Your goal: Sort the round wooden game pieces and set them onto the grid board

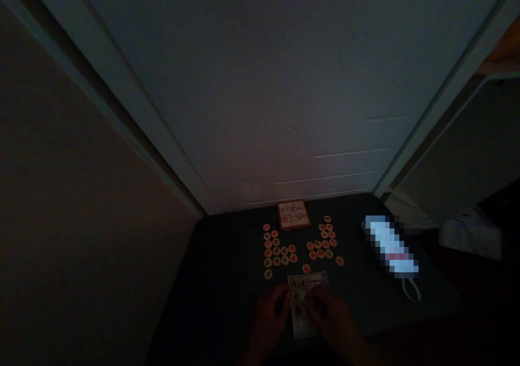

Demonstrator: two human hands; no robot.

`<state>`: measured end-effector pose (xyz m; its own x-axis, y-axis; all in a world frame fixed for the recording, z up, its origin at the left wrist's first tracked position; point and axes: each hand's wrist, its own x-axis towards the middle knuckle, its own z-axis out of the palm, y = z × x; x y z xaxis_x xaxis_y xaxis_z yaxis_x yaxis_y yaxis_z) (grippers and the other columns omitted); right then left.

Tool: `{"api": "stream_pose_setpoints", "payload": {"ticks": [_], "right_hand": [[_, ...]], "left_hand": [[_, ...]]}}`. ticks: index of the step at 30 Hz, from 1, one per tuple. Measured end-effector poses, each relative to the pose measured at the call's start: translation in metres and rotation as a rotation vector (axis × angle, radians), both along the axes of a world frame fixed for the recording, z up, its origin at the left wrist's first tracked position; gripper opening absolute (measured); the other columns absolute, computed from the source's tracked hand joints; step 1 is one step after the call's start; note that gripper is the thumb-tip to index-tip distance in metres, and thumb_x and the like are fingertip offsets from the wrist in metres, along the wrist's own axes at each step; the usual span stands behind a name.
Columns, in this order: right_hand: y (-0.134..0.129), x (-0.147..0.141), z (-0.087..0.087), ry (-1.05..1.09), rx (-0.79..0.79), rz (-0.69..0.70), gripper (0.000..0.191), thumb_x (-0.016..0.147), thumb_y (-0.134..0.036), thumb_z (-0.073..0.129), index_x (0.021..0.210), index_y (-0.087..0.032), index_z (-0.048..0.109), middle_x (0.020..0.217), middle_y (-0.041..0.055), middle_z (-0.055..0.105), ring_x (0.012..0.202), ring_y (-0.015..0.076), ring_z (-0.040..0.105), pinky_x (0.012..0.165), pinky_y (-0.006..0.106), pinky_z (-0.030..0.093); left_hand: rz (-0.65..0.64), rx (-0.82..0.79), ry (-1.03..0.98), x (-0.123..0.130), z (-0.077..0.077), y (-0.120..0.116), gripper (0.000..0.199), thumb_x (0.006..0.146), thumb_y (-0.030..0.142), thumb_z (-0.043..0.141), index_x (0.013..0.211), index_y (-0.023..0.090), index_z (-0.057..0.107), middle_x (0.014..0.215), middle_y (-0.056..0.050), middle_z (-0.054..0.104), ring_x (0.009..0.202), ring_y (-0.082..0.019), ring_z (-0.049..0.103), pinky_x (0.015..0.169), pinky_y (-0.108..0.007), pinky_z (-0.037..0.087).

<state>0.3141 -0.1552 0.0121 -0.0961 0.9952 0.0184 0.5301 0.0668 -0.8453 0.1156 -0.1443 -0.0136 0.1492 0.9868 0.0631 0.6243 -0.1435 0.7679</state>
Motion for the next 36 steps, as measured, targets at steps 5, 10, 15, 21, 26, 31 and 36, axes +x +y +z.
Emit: {"api": "stream_pose_setpoints", "payload": {"ticks": [5,10,15,21,26,31,36], "right_hand": [[0.029,0.022,0.024,-0.036,0.037,0.0,0.025,0.095,-0.038,0.055,0.091,-0.021,0.073,0.09,0.0063,0.075,0.081,0.0195,0.068,0.075,0.029,0.052],[0.07,0.029,0.033,-0.069,0.099,0.04,0.022,0.094,-0.035,0.057,0.099,-0.02,0.073,0.099,0.0061,0.075,0.089,0.02,0.068,0.082,0.031,0.051],[0.114,0.043,0.034,-0.076,0.143,-0.039,0.022,0.093,-0.032,0.057,0.102,-0.019,0.072,0.092,0.0048,0.076,0.08,0.0174,0.07,0.073,0.026,0.052],[0.149,0.094,0.034,-0.141,0.192,-0.215,0.031,0.094,-0.036,0.052,0.107,-0.016,0.072,0.102,0.0098,0.076,0.09,0.0212,0.071,0.081,0.032,0.053],[0.156,0.129,0.026,-0.189,0.206,-0.29,0.03,0.092,-0.038,0.054,0.104,-0.018,0.073,0.104,0.0092,0.076,0.094,0.024,0.071,0.086,0.037,0.053],[0.165,0.136,0.016,-0.222,0.19,-0.272,0.027,0.091,-0.038,0.055,0.103,-0.021,0.074,0.102,0.007,0.077,0.091,0.023,0.072,0.082,0.035,0.054],[0.191,0.128,0.014,-0.263,0.151,-0.206,0.023,0.09,-0.034,0.058,0.101,-0.022,0.074,0.099,0.0056,0.078,0.088,0.0214,0.073,0.079,0.032,0.055]], "left_hand": [[-0.009,-0.036,-0.013,0.0,0.004,0.001,0.025,0.097,0.038,0.053,0.108,0.024,0.07,0.095,-0.005,0.076,0.086,-0.02,0.071,0.083,-0.033,0.056],[-0.019,-0.045,-0.014,0.002,0.01,0.001,0.026,0.095,0.041,0.054,0.101,0.023,0.072,0.087,-0.004,0.075,0.079,-0.019,0.069,0.076,-0.03,0.055],[-0.014,-0.03,-0.017,0.001,0.006,0.003,0.025,0.094,0.041,0.057,0.1,0.023,0.073,0.083,-0.002,0.074,0.078,-0.018,0.069,0.074,-0.028,0.054],[-0.03,-0.012,-0.016,-0.001,0.001,0.006,0.024,0.092,0.042,0.059,0.096,0.023,0.073,0.081,-0.002,0.075,0.074,-0.017,0.068,0.069,-0.026,0.053],[-0.021,0.009,-0.036,-0.001,-0.004,0.007,0.023,0.092,0.041,0.059,0.095,0.024,0.074,0.079,-0.001,0.074,0.071,-0.017,0.068,0.068,-0.025,0.053],[-0.026,-0.006,-0.023,-0.001,-0.002,0.006,0.022,0.092,0.04,0.059,0.095,0.024,0.073,0.08,-0.001,0.074,0.072,-0.017,0.067,0.068,-0.025,0.052],[-0.022,0.01,-0.018,0.0,-0.001,0.006,0.023,0.093,0.04,0.057,0.093,0.023,0.073,0.077,-0.001,0.073,0.071,-0.017,0.066,0.069,-0.026,0.051]]}}
